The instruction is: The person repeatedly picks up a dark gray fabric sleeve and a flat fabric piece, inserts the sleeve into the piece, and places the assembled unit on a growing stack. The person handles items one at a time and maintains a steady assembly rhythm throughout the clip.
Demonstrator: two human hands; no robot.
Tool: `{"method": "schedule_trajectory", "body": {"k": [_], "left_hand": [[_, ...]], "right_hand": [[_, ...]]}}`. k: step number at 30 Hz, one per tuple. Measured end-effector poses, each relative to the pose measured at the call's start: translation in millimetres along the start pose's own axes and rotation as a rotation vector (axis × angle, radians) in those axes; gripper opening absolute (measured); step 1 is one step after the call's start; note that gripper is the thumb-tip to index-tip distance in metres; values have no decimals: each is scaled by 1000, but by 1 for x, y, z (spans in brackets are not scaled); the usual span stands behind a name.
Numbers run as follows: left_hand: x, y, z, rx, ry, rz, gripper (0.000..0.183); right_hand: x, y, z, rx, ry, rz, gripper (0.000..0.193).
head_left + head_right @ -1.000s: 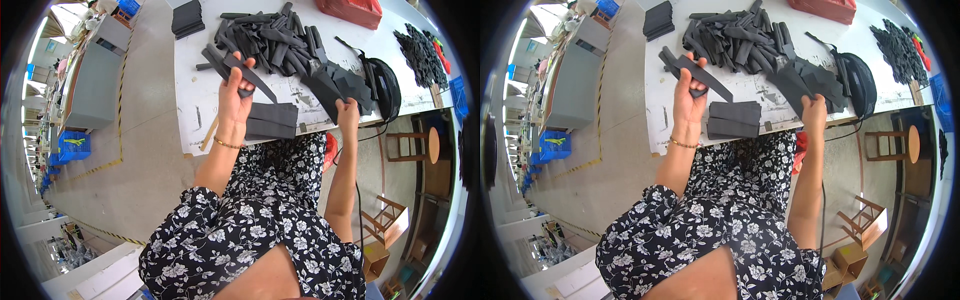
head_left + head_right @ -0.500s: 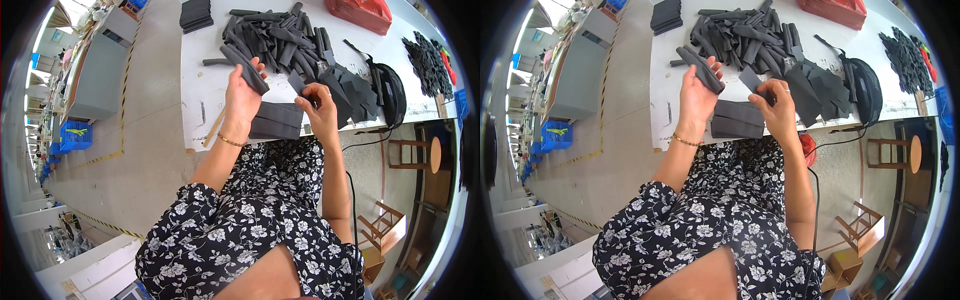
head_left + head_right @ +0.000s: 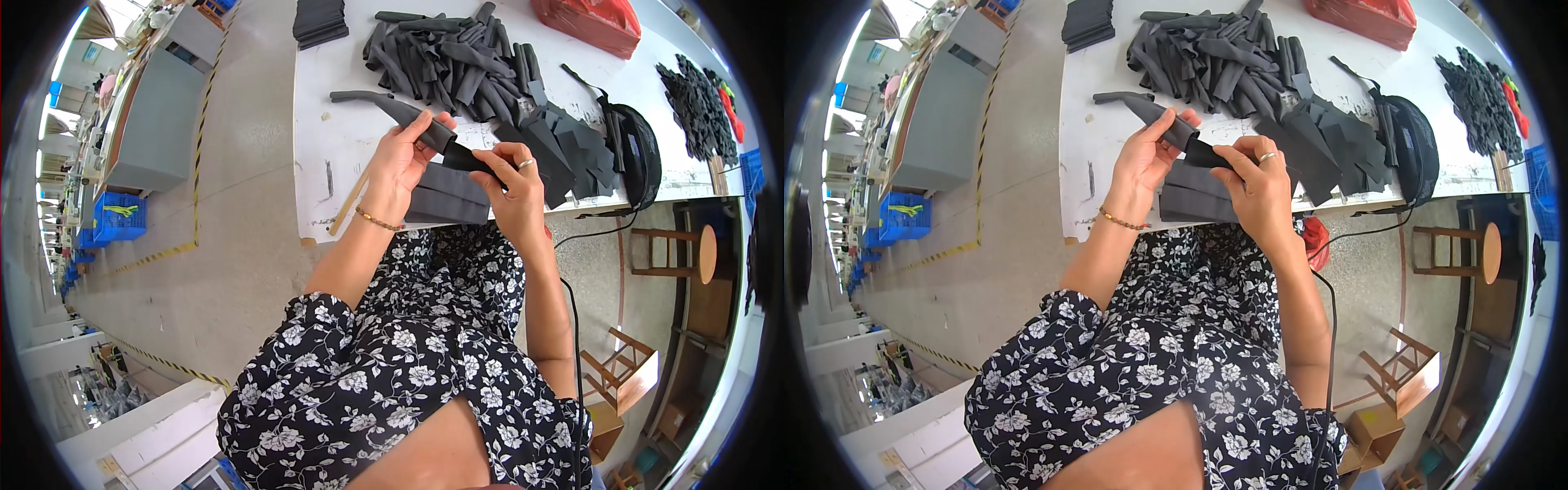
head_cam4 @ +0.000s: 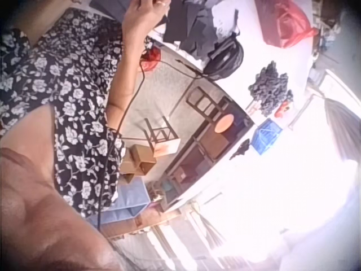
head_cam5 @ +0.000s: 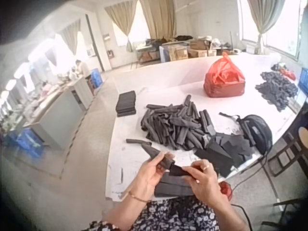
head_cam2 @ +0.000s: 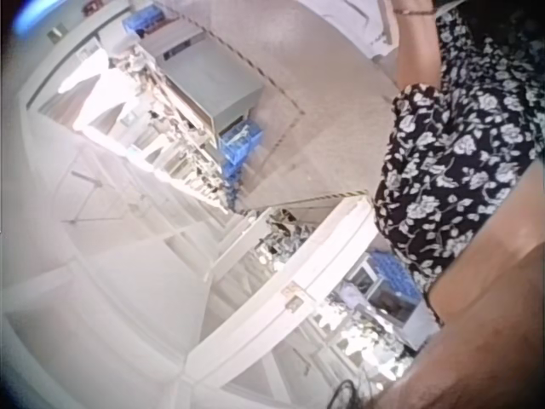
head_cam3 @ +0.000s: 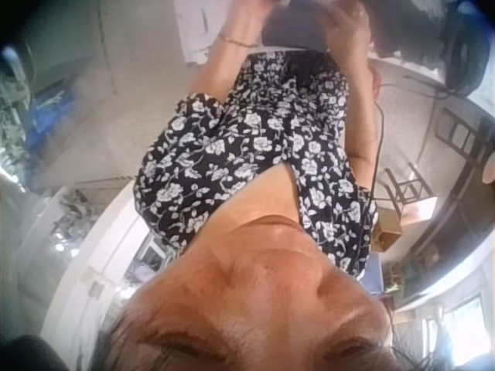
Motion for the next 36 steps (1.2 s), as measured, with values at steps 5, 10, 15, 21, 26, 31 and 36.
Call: {"method": "schedule_trajectory", "body": {"k": [5, 10, 15, 21, 26, 31, 36], "left_hand": [[5, -12, -8, 2, 56, -7, 24], [4, -11, -9, 44, 95, 65, 24], [-1, -24, -15, 5, -18, 46, 26], [-11, -52, -34, -6, -245, 132, 38], [-15, -80, -36, 268, -299, 91, 32], [-18, -71, -29, 326, -377, 109, 27], [14, -73, -33, 291, -248, -92, 26]], "right_hand": [[6, 8, 3, -50, 73, -162, 28], [22, 13, 4, -61, 176, -321, 25], [26, 9, 2, -84, 190, -417, 29], [31, 0, 2, -160, 106, -322, 46], [38, -15, -2, -110, 106, 15, 50], [19, -21, -18, -48, 128, -82, 44], [37, -26, 2, -18, 172, -86, 34]]}}
Point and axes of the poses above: each hand's wrist, its own z-axis towards the middle knuckle, its own y-axis out of the back of the hand, x = y × z, the point moved 8 cm from there along z, towards the middle knuckle, and after that the axes turned 15 degrees about x, right-handed, at the moved point
